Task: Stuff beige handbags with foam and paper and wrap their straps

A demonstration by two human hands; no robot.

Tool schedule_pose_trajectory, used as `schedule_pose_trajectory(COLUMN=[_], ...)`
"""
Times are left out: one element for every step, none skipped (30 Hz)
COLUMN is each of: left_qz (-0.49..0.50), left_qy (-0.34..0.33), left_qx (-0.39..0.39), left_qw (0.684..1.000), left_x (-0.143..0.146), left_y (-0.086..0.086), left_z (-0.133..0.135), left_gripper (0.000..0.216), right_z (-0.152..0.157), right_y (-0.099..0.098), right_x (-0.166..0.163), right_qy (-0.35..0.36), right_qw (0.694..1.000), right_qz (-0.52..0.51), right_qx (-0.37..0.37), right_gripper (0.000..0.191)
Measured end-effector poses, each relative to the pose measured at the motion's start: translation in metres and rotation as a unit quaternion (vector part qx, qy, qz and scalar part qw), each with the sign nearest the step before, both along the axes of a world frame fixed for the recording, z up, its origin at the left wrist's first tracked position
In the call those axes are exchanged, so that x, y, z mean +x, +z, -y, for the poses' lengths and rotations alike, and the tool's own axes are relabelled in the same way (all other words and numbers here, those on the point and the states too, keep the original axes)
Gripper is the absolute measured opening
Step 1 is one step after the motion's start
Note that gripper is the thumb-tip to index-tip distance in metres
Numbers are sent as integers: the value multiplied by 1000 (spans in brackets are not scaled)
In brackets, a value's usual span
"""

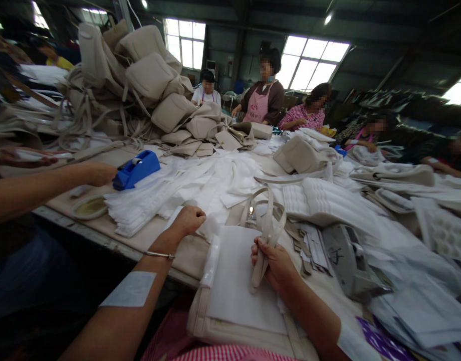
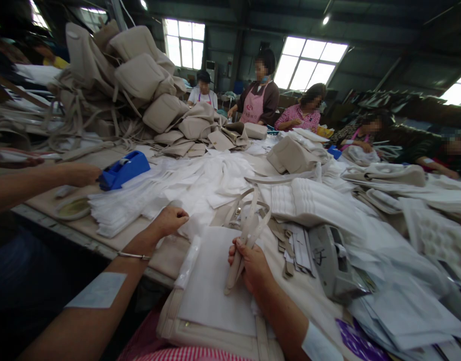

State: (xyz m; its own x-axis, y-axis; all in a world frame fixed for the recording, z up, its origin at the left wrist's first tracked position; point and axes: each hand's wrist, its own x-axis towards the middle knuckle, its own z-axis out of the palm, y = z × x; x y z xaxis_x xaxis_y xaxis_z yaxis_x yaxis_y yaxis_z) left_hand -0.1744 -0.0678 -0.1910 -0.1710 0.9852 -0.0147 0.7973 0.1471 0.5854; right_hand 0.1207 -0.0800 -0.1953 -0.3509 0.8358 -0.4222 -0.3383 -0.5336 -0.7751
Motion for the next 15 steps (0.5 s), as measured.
schedule_pose_trajectory(left_qz=[7,15,23,31,39,46,53,59,65,69,72,73,72,70,67], left_qy=[-2,-4,-4,-3,-1,2,5,7,9,10,10,9,5,0,-6], left_qx=[1,1,1,2,4,7,10,14,18,23,28,33,39,45,51], left_qw=[1000,1000,1000,1000,999,999,999,998,998,997,997,997,997,997,996], left_x=[0,-1,-1,-2,-3,-4,-4,-5,-5,-5,-4,-2,1,5,10], left_y=[0,0,0,0,1,2,4,6,9,12,16,20,24,29,33], left_z=[0,0,0,0,0,1,1,2,3,4,6,7,9,10,11], left_gripper=[29,29,29,29,29,30,30,31,32,33,33,33,33,32,31], right_z=[0,0,1,1,1,2,2,2,1,1,-1,-3,-5,-7,-10], right_y=[0,0,0,0,0,0,1,1,3,5,8,13,19,25,32], right_x=[0,0,0,0,-1,-1,-1,0,0,0,0,-1,-3,-5,-9], right_qy=[0,-1,-2,-3,-4,-4,-4,-3,-2,1,6,12,20,31,46], right_qw=[1000,1000,1000,1000,1000,1000,1000,1000,1000,1000,1000,1000,999,998,995], right_qz=[-1,-1,1,3,5,6,6,5,4,4,5,10,19,30,42], right_qx=[1,0,-1,-4,-6,-7,-7,-8,-7,-3,5,17,35,55,81], right_gripper=[33,32,32,32,32,32,32,32,32,31,31,31,31,32,32])
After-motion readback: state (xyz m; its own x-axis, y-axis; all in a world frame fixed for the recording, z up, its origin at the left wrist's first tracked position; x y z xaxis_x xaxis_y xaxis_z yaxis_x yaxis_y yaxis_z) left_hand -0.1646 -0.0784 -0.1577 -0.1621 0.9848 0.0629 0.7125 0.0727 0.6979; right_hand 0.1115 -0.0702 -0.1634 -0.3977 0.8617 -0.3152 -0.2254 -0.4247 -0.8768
